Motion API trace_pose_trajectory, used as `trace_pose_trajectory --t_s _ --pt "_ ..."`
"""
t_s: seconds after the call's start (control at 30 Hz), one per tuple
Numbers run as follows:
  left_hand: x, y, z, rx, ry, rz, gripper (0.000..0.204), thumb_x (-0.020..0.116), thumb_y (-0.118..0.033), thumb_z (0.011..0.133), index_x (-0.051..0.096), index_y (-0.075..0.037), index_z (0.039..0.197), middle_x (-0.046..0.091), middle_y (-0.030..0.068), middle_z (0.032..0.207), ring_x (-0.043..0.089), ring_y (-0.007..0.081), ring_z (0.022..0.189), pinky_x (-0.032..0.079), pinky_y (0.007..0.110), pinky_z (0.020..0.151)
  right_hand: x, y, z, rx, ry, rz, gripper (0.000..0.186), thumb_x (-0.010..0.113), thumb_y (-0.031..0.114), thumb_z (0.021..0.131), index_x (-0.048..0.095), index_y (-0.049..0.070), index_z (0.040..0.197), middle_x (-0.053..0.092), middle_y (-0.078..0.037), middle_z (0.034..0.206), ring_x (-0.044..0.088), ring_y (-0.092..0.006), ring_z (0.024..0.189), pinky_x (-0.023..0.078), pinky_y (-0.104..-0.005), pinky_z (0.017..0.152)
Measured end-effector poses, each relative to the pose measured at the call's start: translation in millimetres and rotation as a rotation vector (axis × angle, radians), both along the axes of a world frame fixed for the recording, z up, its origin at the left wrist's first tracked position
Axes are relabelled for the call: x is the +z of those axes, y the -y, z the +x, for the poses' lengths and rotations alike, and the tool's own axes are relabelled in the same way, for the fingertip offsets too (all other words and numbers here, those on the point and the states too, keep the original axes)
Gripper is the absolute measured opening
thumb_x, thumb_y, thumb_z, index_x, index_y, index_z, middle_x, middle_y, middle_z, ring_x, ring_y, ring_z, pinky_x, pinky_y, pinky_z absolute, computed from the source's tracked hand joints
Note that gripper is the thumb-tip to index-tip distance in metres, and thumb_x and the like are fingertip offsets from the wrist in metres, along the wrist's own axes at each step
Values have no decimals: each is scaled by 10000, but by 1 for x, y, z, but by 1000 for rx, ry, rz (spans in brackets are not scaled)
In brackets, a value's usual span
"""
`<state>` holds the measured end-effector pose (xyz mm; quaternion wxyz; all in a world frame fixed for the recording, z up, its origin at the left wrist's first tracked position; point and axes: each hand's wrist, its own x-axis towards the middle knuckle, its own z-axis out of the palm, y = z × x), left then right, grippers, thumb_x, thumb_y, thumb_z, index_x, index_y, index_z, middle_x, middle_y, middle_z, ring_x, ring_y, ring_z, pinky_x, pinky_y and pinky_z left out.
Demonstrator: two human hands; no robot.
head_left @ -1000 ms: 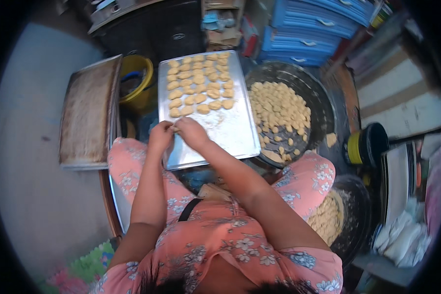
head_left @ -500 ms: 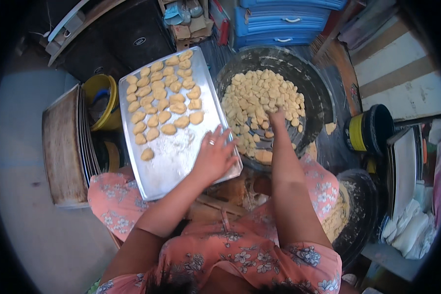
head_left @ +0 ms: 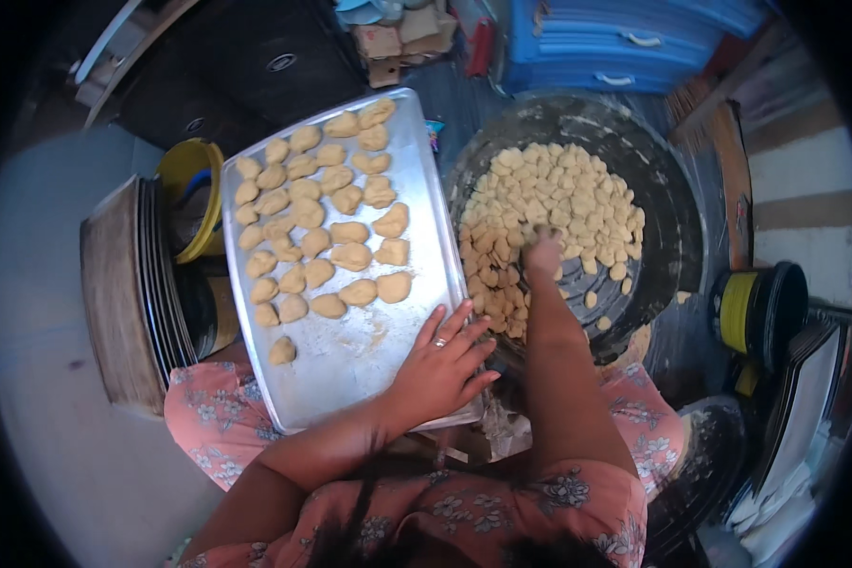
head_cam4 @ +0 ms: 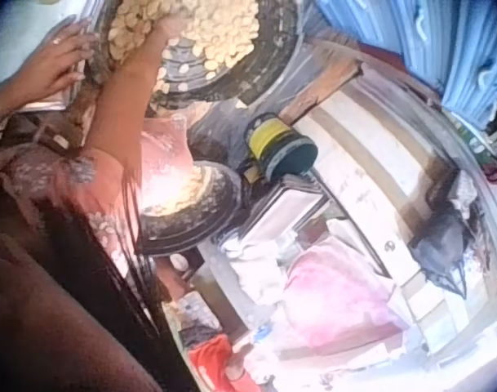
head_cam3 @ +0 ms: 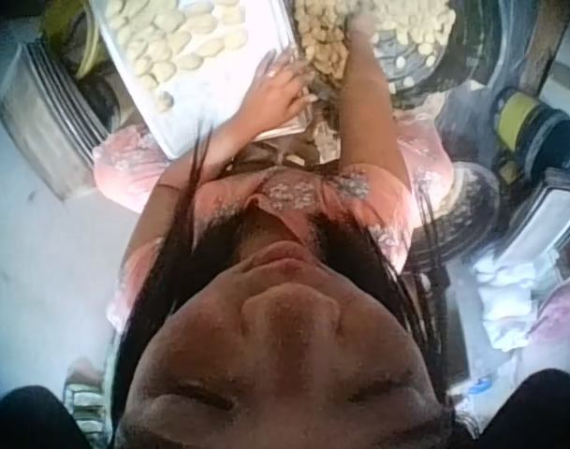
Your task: Manually shape pieces of dough and arrange them on a baking tray.
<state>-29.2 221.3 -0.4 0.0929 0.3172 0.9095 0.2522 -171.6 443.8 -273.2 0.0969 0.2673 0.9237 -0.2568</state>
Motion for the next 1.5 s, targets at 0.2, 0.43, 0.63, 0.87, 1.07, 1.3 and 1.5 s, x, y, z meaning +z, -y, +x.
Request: trace_pose_trajectory --t_s 0.2,0.43,0.63,0.87,1.07,1.3,1.5 --pt "-7 -5 1 2 -101 141 328 588 -338 860 639 -63 1032 506 101 1270 305 302 1340 181 490 1112 -9 -80 29 -449 -165 -498 395 629 81 765 532 59 1147 519 -172 1103 584 -244 924 534 -386 644" --pt "15 23 16 155 4 568 383 617 -261 863 551 -62 1183 463 163 1282 379 331 1281 335 432 1037 211 -17 65 -381 -561 -1109 453 499 -20 781 456 80 1220 575 -101 1020 605 -239 783 581 -400 584" --pt "48 49 35 482 921 1632 673 446 -536 920 250 -159 1441 375 105 1400 410 276 1247 389 415 989 336 118 137 310 -490 -1286 464 540 -19 672 517 28 1133 607 -91 1041 611 -190 910 518 -310 770" --pt "39 110 63 642 1022 1957 393 514 -473 911 557 -127 1092 621 55 1020 600 189 958 477 333 873 331 225 196 876 -678 -274 424 590 63 793 454 16 1191 452 -207 1147 462 -374 1048 403 -409 915" --pt "16 145 68 698 1163 2085 240 597 -280 863 533 -119 1029 610 67 1005 611 210 931 535 357 694 315 216 186 584 -301 -1096 383 646 137 861 515 -7 1191 597 -60 1048 560 -130 920 460 -274 815" --pt "21 165 87 764 1080 2077 294 587 -250 846 531 -93 1088 601 104 1031 595 259 930 532 338 674 339 238 170 243 -290 -1327 255 655 129 855 585 -30 1042 626 -58 948 588 -107 830 488 -248 727" --pt "11 175 92 976 1062 1960 266 608 -251 839 538 -104 1049 604 82 987 598 247 886 522 319 668 285 258 139 598 -361 -873 235 651 69 797 603 -40 1000 637 -108 888 575 -130 762 459 -269 630"
